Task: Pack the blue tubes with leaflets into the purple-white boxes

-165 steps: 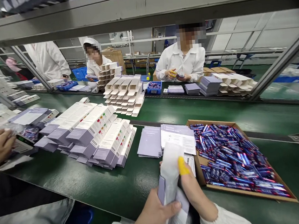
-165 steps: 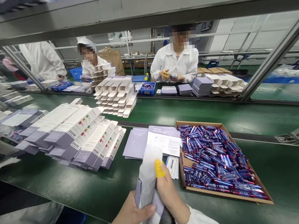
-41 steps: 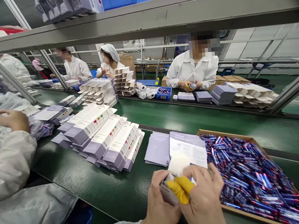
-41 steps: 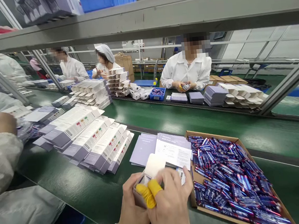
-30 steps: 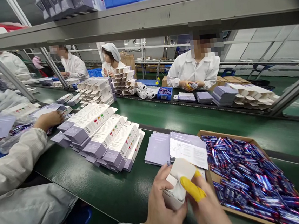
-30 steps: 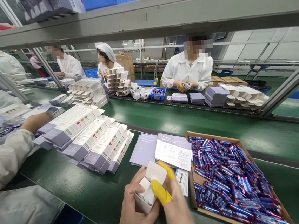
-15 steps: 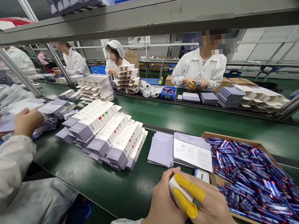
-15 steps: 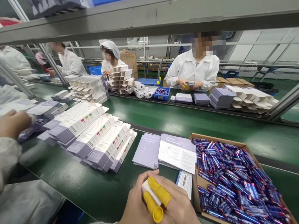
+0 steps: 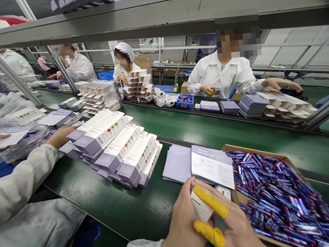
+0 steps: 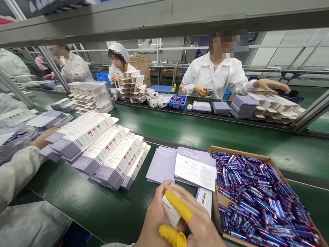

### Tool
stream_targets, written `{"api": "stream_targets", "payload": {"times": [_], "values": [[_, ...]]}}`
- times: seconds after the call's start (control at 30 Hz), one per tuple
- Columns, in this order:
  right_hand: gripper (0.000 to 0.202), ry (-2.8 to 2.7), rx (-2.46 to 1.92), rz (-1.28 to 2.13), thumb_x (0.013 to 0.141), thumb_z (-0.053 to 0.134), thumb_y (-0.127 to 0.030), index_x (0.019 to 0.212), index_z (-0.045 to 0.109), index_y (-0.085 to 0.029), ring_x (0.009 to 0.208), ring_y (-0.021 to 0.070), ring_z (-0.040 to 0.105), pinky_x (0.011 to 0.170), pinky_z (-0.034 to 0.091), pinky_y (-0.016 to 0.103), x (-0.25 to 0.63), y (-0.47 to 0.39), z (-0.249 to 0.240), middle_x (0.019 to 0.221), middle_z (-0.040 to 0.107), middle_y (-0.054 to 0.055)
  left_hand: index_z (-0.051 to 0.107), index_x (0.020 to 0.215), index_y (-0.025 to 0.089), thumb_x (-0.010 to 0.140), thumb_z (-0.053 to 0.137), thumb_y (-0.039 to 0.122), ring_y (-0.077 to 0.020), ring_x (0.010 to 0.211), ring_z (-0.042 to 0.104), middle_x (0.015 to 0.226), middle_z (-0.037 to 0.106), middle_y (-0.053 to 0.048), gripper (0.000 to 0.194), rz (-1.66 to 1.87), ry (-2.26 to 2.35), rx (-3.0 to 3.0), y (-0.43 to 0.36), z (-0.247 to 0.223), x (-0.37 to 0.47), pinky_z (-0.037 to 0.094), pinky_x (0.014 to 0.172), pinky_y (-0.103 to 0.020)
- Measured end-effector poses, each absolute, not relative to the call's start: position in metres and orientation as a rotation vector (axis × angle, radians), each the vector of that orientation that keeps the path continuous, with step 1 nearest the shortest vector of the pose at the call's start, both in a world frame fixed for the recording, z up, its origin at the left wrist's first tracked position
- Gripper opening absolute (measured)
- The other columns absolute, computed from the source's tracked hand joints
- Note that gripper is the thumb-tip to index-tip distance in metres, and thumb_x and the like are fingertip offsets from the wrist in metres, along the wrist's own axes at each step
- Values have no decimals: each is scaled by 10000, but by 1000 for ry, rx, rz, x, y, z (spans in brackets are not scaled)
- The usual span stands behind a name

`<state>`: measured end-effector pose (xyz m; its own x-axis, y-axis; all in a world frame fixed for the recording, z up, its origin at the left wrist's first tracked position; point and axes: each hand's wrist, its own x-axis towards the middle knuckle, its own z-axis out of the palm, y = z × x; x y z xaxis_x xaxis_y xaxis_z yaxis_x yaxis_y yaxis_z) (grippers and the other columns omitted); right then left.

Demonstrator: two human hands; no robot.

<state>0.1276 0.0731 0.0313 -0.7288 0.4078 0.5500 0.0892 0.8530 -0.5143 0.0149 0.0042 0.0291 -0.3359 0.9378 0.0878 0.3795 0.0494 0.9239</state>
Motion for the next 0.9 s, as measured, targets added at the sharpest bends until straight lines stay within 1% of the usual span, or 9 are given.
{"api": "stream_targets", "payload": {"times": [0.17, 0.27, 0.33, 0.43, 0.53, 0.57, 0.63, 0.7, 0.9], "values": [[589, -2418, -327, 523, 760, 500, -105, 1306, 311, -217, 1208, 249, 341, 954, 386, 416, 137, 76, 24, 1293, 419, 63, 270, 1262, 211, 688, 554, 210, -226, 1011, 526, 1190, 493, -101, 641, 1333, 1727, 1249, 4, 25, 16, 404, 896, -382], [614, -2326, -498, 867, 745, 563, -212, 1305, 313, -218, 1216, 263, 325, 977, 333, 431, 136, 67, 18, 1337, 353, 83, 227, 1274, 211, 654, 630, 254, -203, 890, 575, 1080, 549, -91, 741, 1467, 1624, 1018, 1, 26, 13, 448, 832, -360], [746, -2240, -641, 1174, 655, 662, -328, 1305, 317, -204, 1186, 291, 366, 964, 335, 438, 132, 54, 13, 1320, 375, 117, 127, 1299, 217, 655, 645, 345, -199, 855, 587, 1039, 560, -87, 836, 1616, 1490, 817, -2, 32, 5, 471, 788, -350], [832, -1984, -767, 1628, 593, 699, -382, 1306, 303, -219, 1059, 283, 503, 878, 426, 404, 122, 42, 16, 1184, 523, 128, 30, 1320, 259, 736, 444, 572, -234, 1035, 522, 1215, 454, -114, 780, 1893, 1282, 736, -2, 46, -9, 439, 856, -379], [776, -1474, -922, 1931, 669, 635, -348, 1319, 232, -210, 799, 243, 621, 683, 520, 388, 109, 72, 42, 1011, 614, 109, 183, 1302, 259, 783, 367, 556, -237, 1223, 337, 1349, 312, -92, 626, 1915, 1380, 883, 1, 51, -22, 336, 976, -380], [713, -1331, -1000, 1957, 696, 606, -336, 1300, 260, -185, 682, 234, 631, 598, 530, 390, 104, 94, 53, 920, 637, 103, 273, 1267, 244, 786, 416, 506, -234, 1225, 331, 1335, 335, -91, 566, 1831, 1474, 940, 2, 49, -24, 326, 984, -376], [535, -1154, -1005, 1945, 722, 568, -235, 1205, 381, -102, 661, 217, 627, 615, 532, 365, 93, 147, 76, 827, 643, 102, 403, 1171, 214, 779, 485, 413, -226, 1162, 406, 1245, 434, -100, 447, 1634, 1642, 1014, 3, 40, -26, 352, 960, -370], [370, -1046, -1041, 1863, 772, 471, -187, 1130, 434, -100, 650, 200, 624, 630, 529, 369, 81, 200, 90, 777, 638, 86, 442, 1123, 201, 777, 486, 383, -215, 1071, 478, 1152, 495, -104, 394, 1500, 1743, 1021, 3, 28, -25, 396, 909, -364], [296, -1217, -1497, 1566, 788, 424, -136, 1081, 448, -111, 546, 159, 610, 590, 519, 320, 82, 258, 68, 734, 622, 94, 485, 1088, 237, 773, 464, 346, -189, 992, 512, 1107, 511, -66, 334, 1231, 1803, 1090, -6, 7, -25, 426, 856, -322]]}}
